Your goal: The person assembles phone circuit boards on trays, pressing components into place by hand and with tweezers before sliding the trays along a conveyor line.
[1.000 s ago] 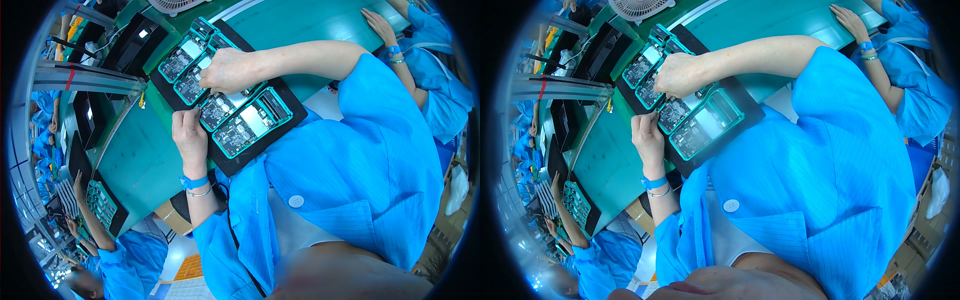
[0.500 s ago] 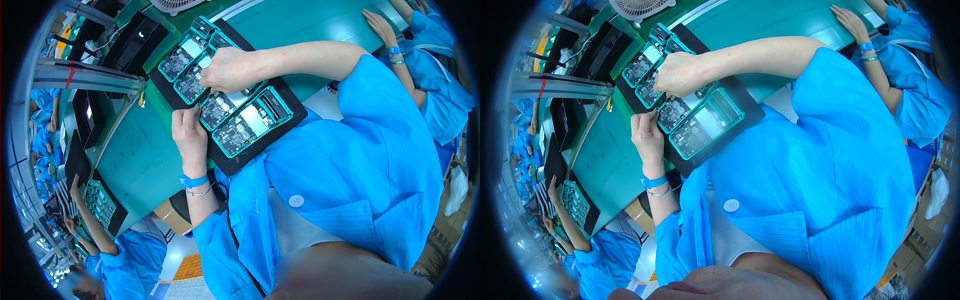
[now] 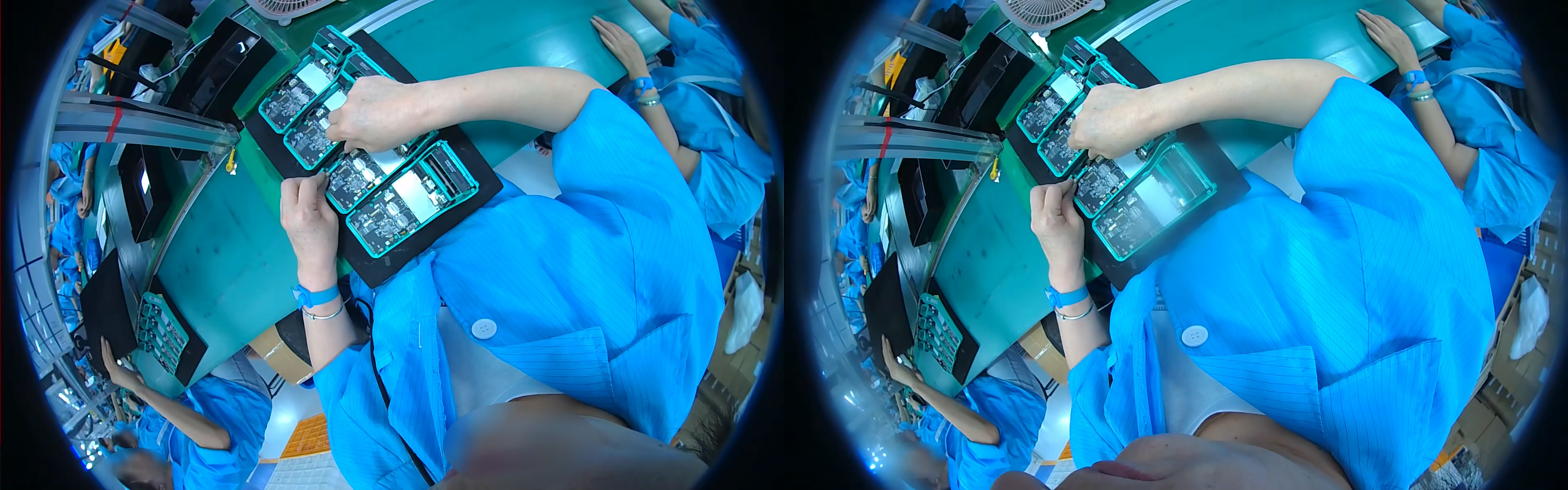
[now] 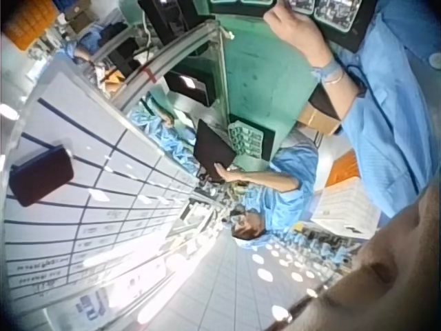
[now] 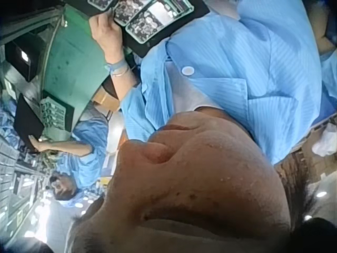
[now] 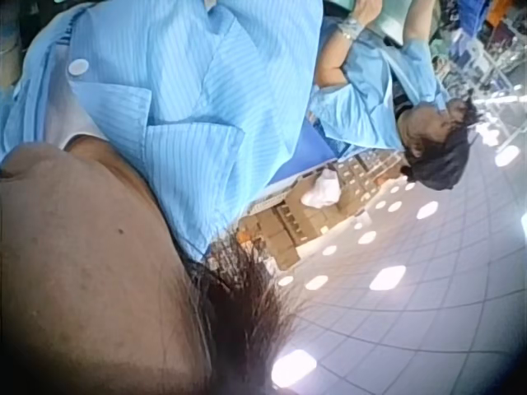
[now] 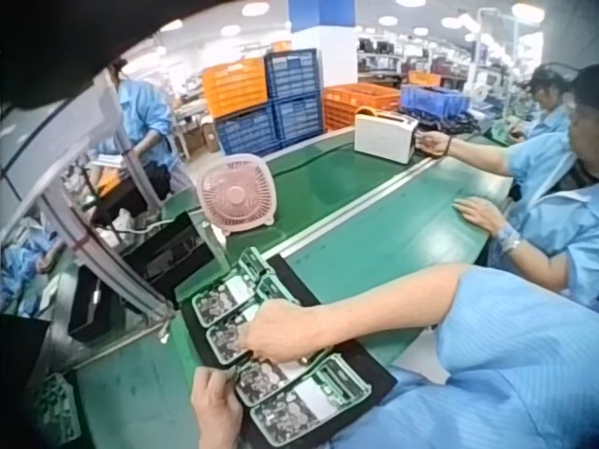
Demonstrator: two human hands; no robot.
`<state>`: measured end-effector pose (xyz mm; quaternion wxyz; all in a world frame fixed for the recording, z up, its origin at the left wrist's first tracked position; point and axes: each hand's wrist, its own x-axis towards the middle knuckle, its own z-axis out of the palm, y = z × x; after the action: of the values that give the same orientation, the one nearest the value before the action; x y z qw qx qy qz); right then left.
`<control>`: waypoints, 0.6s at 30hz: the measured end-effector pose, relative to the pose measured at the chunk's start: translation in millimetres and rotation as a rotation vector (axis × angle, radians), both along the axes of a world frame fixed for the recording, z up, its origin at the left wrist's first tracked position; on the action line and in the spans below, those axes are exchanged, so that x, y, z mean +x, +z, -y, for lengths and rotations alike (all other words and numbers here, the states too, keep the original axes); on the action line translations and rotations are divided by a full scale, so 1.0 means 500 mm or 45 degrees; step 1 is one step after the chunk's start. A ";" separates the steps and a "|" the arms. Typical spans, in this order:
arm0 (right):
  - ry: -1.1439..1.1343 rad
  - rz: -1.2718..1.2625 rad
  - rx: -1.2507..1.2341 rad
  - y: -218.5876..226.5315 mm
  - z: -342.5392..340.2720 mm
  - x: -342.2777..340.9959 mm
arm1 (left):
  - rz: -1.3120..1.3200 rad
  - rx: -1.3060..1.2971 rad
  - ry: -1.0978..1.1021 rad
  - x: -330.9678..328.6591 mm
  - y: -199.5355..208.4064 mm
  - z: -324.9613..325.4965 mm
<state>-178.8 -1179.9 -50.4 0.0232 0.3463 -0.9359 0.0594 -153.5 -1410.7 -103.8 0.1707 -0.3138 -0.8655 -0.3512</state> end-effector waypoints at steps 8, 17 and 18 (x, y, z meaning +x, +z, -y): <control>-0.017 0.006 0.000 -0.003 -0.001 -0.002 | -0.020 -0.005 0.007 0.000 -0.002 -0.001; -0.010 0.025 0.010 -0.003 0.001 -0.003 | -0.033 -0.007 0.009 0.001 -0.004 -0.002; -0.013 0.025 0.010 -0.002 0.001 -0.002 | -0.031 -0.004 0.004 0.001 -0.004 -0.002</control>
<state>-179.6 -1180.2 -51.5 0.0129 0.3410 -0.9381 0.0590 -153.2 -1409.7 -105.9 0.1813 -0.3169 -0.8644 -0.3457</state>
